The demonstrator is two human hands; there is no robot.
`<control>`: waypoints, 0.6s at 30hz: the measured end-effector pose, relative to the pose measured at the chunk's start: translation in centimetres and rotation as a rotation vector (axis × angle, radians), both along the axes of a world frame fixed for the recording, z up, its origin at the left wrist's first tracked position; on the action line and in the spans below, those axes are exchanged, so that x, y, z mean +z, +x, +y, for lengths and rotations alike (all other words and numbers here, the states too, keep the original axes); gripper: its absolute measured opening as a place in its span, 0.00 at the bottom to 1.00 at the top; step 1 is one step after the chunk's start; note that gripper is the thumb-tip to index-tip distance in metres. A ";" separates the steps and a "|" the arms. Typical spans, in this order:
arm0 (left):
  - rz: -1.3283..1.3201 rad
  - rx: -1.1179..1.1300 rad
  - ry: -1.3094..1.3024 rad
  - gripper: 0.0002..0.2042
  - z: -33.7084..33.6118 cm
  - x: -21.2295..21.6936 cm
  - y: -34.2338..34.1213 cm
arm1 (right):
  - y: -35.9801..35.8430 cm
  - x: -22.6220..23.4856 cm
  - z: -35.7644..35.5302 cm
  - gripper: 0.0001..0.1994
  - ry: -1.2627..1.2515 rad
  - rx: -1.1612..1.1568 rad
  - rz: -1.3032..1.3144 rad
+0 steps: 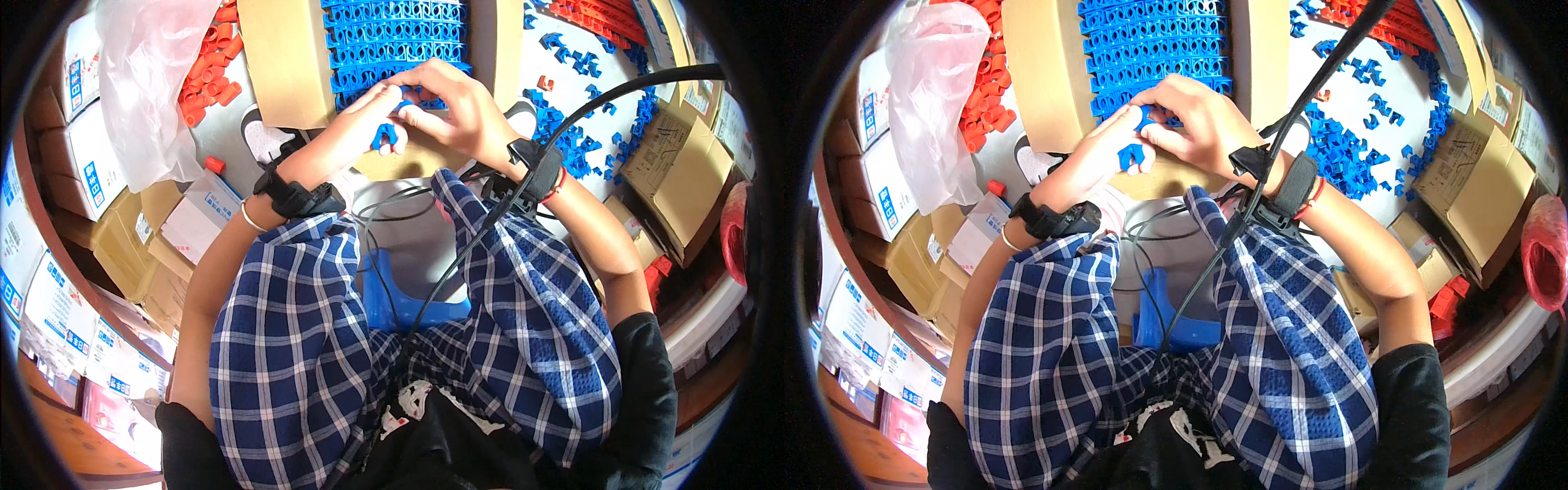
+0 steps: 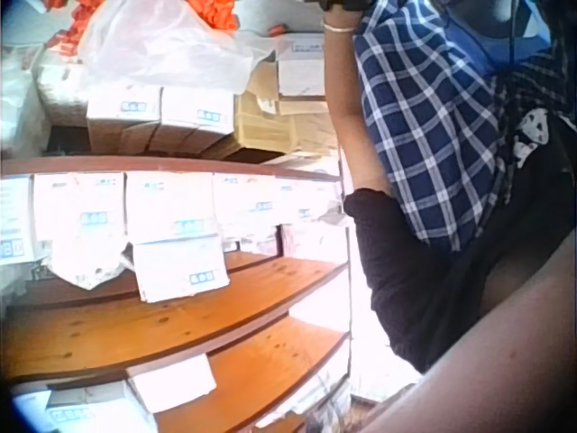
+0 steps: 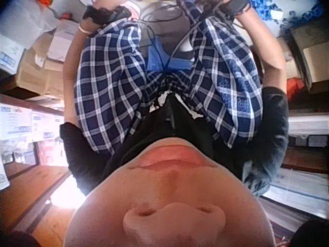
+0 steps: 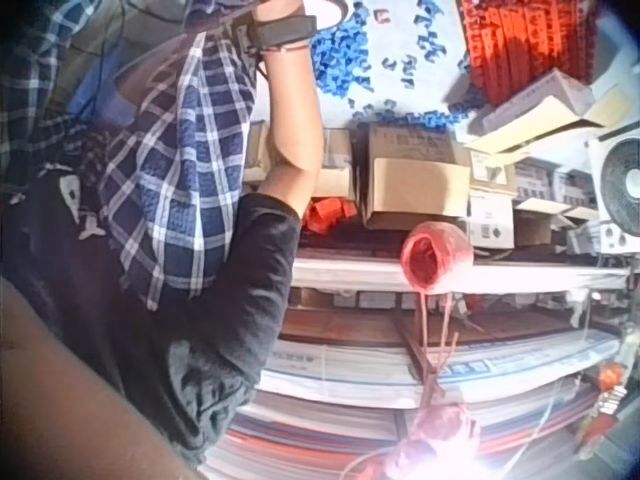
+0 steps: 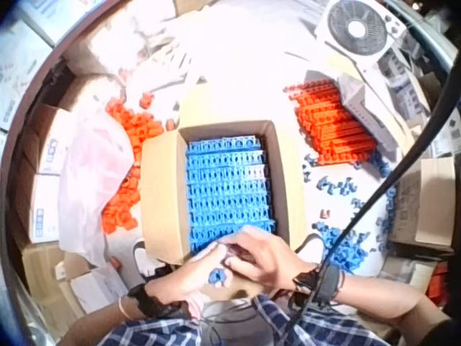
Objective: The person sits and assembles small blue and red plastic components by hand, inserting pieces into a grid and connecting them to form a larger assembly.
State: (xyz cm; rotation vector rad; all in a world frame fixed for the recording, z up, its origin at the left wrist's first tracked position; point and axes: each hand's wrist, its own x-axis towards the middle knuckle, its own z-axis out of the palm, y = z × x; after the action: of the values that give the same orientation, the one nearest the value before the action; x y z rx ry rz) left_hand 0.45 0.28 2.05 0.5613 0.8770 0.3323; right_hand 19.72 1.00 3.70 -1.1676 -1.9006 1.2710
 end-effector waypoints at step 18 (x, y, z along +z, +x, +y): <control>0.329 0.065 0.351 0.10 3.5 1.3 -2.7 | -2.3 0.0 1.6 0.15 -0.277 -0.169 0.173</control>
State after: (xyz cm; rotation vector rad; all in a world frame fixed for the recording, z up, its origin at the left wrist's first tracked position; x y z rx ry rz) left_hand -2.24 3.82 3.39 0.9318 1.1647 0.4656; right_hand 17.40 2.65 3.65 -1.2795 -1.5036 1.5204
